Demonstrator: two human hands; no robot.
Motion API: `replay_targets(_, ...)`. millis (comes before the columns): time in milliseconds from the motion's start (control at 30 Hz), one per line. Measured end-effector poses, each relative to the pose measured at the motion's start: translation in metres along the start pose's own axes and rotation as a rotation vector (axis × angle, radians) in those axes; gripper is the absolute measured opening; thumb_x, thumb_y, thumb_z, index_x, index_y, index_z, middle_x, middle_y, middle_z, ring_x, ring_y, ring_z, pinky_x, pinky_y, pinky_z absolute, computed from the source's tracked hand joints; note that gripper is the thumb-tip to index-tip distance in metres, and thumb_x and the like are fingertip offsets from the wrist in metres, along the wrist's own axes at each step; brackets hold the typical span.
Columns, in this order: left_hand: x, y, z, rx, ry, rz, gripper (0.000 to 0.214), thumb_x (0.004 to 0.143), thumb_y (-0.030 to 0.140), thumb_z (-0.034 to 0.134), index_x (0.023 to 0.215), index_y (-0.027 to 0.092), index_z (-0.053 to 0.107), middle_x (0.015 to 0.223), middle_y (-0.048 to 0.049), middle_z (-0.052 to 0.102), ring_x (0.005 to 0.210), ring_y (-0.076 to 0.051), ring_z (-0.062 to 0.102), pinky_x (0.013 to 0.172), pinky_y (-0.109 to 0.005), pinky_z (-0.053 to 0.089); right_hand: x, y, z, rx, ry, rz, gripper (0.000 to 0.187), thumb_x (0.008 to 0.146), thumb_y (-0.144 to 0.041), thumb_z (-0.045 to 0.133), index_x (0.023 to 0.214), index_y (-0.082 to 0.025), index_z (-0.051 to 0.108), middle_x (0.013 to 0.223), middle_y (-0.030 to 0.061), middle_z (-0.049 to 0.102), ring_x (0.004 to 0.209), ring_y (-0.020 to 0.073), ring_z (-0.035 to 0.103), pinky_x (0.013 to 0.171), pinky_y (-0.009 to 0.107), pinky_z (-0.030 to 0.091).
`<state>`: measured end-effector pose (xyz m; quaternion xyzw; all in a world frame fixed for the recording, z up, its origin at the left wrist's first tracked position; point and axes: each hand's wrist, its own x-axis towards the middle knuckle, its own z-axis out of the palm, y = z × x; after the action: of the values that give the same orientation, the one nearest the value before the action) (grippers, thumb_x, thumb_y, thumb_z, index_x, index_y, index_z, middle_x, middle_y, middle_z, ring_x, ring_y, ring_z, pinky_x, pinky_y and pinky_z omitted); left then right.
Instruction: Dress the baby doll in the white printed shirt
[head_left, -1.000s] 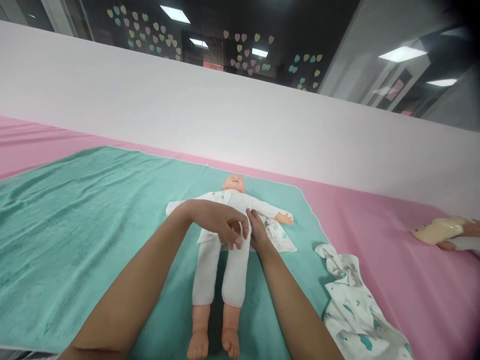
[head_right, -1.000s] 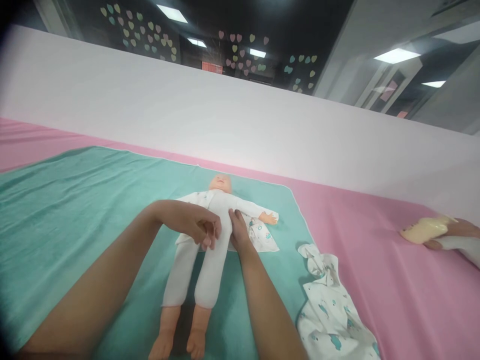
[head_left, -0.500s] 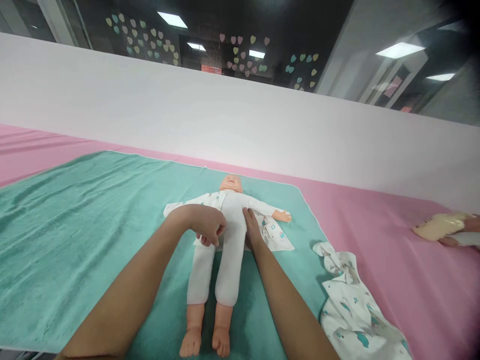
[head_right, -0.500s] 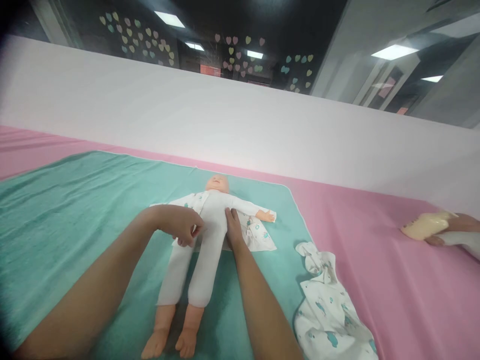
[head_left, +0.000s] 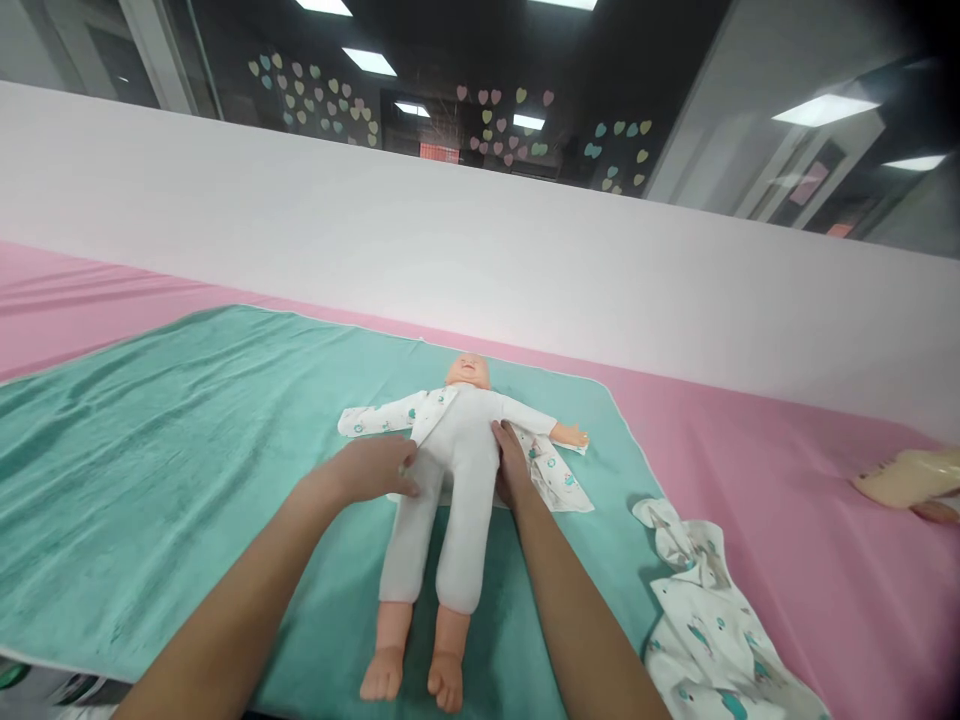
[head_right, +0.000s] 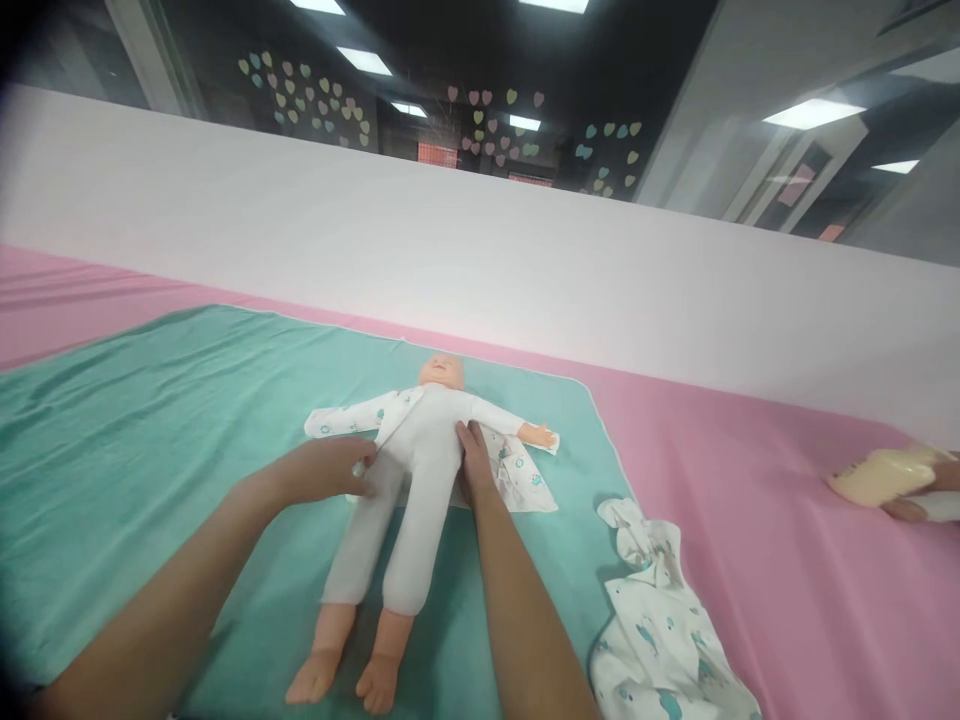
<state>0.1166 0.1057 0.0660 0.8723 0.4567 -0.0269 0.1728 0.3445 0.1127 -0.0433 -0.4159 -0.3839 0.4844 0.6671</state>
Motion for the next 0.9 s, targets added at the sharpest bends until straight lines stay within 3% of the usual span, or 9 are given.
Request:
replay_targets(100,0.000,-0.011,0.019,-0.200,0.070,-0.007,0.036,0.072,0.054,0.048,0.089,0.023,0.055,0.097,-0.0034,0.059,0.079,-0.020,0.055,0.065,-0.028,0.038,-0.002,-0.002,0.001,0.082,-0.044,0.016,0.042,0.076,-0.044,0.054,0.113,-0.025,0.050,0.107,0.0018,0.062,0.100,0.0187,0.057,0.083,0.032,0.047)
replay_targets(233,0.005,-0.022,0.027,-0.461,0.242,-0.041,0.055,0.070,0.056,0.051,0.114,0.024,0.047,0.119,-0.0074,0.050,0.099,-0.025,0.051,0.074,-0.029,0.040,-0.003,-0.006,0.001,0.088,-0.033,0.030,0.044,0.074,-0.045,0.055,0.113,-0.024,0.050,0.103,0.0033,0.063,0.097,0.0210,0.058,0.079,0.035,0.049)
replay_targets(333,0.009,-0.027,0.031,-0.580,0.155,-0.010,0.042,0.069,0.056,0.051,0.089,0.020,0.055,0.092,-0.0036,0.057,0.084,-0.021,0.053,0.066,-0.026,0.039,-0.004,-0.012,0.002,0.055,-0.031,0.069,0.044,0.073,-0.047,0.056,0.111,-0.025,0.050,0.102,0.0024,0.063,0.095,0.0210,0.059,0.077,0.035,0.051)
replay_targets(400,0.010,-0.028,0.034,-0.633,0.142,-0.007,0.038,0.069,0.056,0.052,0.071,0.018,0.051,0.071,0.0005,0.052,0.066,-0.015,0.048,0.057,-0.023,0.034,-0.005,-0.016,0.002,0.046,-0.047,0.087,0.045,0.072,-0.047,0.057,0.112,-0.026,0.049,0.104,0.0016,0.063,0.095,0.0202,0.060,0.076,0.034,0.051)
replay_targets(467,0.011,-0.028,0.038,-0.700,0.168,-0.018,0.039,0.069,0.056,0.053,0.065,0.018,0.045,0.062,0.0030,0.043,0.058,-0.012,0.041,0.052,-0.022,0.031,-0.006,-0.018,0.003,0.054,-0.058,0.094,0.048,0.072,-0.046,0.058,0.115,-0.028,0.045,0.108,0.0012,0.061,0.096,0.0195,0.059,0.077,0.033,0.051)
replay_targets(533,0.011,-0.027,0.042,-0.766,0.165,-0.034,0.039,0.069,0.056,0.052,0.068,0.018,0.044,0.063,0.0036,0.041,0.056,-0.011,0.040,0.051,-0.022,0.032,-0.007,-0.018,0.003,0.071,-0.051,0.094,0.052,0.072,-0.045,0.059,0.119,-0.029,0.041,0.112,0.0012,0.059,0.097,0.0191,0.059,0.078,0.033,0.051)
replay_targets(667,0.011,-0.025,0.046,-0.802,0.154,-0.081,0.046,0.069,0.059,0.052,0.091,0.019,0.052,0.079,0.0005,0.051,0.062,-0.012,0.045,0.051,-0.021,0.036,-0.006,-0.014,0.003,0.100,-0.027,0.052,0.056,0.074,-0.045,0.057,0.123,-0.029,0.037,0.113,0.0026,0.058,0.100,0.0196,0.058,0.079,0.033,0.051)
replay_targets(800,0.009,-0.021,0.045,-0.764,0.089,-0.074,0.047,0.071,0.061,0.049,0.084,0.017,0.058,0.073,-0.0004,0.055,0.062,-0.014,0.047,0.053,-0.023,0.035,-0.003,-0.012,0.003,0.096,-0.062,0.068,0.053,0.075,-0.048,0.055,0.122,-0.032,0.038,0.115,0.0006,0.057,0.101,0.0193,0.058,0.078,0.033,0.051)
replay_targets(900,0.004,-0.015,0.044,-0.855,0.107,-0.053,0.044,0.071,0.057,0.051,0.086,0.017,0.060,0.086,-0.0023,0.061,0.076,-0.019,0.053,0.063,-0.026,0.040,0.001,-0.012,0.002,0.084,-0.043,0.109,0.055,0.073,-0.051,0.055,0.122,-0.033,0.036,0.117,0.0002,0.056,0.098,0.0192,0.059,0.074,0.033,0.052)
